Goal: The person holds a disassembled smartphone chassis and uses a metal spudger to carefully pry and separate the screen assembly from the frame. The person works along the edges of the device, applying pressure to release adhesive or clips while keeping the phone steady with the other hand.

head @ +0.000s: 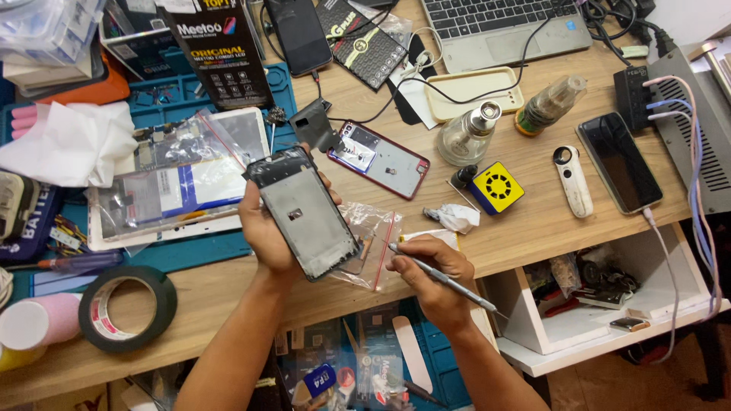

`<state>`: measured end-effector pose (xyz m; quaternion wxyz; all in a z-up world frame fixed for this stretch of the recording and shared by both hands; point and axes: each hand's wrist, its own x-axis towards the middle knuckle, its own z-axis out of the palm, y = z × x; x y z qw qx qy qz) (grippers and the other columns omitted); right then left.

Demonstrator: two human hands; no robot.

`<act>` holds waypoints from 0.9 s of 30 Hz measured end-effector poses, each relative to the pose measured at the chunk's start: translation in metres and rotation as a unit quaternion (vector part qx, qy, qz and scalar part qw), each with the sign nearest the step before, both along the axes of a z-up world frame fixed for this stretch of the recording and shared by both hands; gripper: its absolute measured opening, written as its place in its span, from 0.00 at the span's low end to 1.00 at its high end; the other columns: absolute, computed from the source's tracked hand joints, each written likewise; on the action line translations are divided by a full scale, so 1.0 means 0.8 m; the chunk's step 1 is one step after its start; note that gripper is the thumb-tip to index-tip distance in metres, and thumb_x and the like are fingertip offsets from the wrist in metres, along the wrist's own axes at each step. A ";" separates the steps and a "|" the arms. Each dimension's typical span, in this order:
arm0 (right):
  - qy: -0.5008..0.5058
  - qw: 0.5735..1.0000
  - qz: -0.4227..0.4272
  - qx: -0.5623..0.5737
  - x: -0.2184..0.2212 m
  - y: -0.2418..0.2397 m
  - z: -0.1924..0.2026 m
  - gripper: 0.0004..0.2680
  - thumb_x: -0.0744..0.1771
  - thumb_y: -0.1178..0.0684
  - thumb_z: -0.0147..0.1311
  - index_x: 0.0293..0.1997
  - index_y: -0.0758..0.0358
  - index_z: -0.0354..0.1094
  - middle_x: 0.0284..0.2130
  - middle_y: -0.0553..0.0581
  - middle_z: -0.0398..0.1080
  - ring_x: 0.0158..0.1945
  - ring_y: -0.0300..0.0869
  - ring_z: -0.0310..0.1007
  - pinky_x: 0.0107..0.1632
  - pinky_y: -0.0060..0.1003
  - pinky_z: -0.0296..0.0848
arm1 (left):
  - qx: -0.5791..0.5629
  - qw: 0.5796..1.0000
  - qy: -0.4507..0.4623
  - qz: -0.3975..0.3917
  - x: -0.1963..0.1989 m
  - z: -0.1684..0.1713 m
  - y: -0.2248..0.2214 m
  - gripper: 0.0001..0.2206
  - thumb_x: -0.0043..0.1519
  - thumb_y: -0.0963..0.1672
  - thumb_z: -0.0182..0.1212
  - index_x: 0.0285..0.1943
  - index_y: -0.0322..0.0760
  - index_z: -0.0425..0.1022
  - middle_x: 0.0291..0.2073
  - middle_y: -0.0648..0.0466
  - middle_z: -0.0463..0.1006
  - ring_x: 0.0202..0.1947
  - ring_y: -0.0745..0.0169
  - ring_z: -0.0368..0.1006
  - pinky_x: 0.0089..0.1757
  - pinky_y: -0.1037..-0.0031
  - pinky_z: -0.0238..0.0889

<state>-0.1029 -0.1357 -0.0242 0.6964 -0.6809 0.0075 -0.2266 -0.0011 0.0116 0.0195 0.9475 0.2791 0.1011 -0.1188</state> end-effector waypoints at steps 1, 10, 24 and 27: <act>0.003 1.000 0.003 -0.001 -0.004 0.000 0.005 0.04 0.58 0.65 0.57 0.31 0.75 0.68 0.23 0.64 0.71 0.25 0.43 0.74 0.30 0.35 0.74 | -0.001 1.000 0.003 0.003 -0.003 -0.011 0.004 0.26 0.53 0.57 0.41 0.35 0.30 0.70 0.25 0.38 0.73 0.24 0.41 0.73 0.29 0.63 0.69; 0.101 0.993 0.054 0.017 -0.027 0.012 0.009 0.06 0.61 0.61 0.51 0.38 0.70 0.65 0.31 0.62 0.70 0.33 0.46 0.79 0.39 0.33 0.79 | -0.077 0.990 -0.009 0.121 -0.079 -0.041 0.014 0.32 0.52 0.62 0.41 0.49 0.36 0.68 0.35 0.45 0.73 0.33 0.52 0.70 0.36 0.64 0.64; 0.166 0.980 0.068 0.082 -0.022 0.022 -0.012 0.12 0.58 0.65 0.58 0.43 0.66 0.67 0.32 0.60 0.73 0.35 0.39 0.74 0.37 0.28 0.74 | 0.310 0.873 -0.339 0.164 -0.155 -0.057 -0.010 0.39 0.52 0.45 0.65 0.65 0.48 0.36 0.60 0.34 0.54 0.61 0.43 0.54 0.58 0.54 0.51; 0.178 0.979 0.060 0.081 -0.017 0.016 -0.015 0.12 0.57 0.65 0.58 0.42 0.67 0.68 0.31 0.60 0.74 0.35 0.39 0.74 0.37 0.29 0.74 | 0.365 0.856 -0.339 0.136 -0.156 -0.060 -0.003 0.37 0.51 0.42 0.65 0.62 0.42 0.37 0.60 0.38 0.57 0.62 0.50 0.55 0.62 0.60 0.42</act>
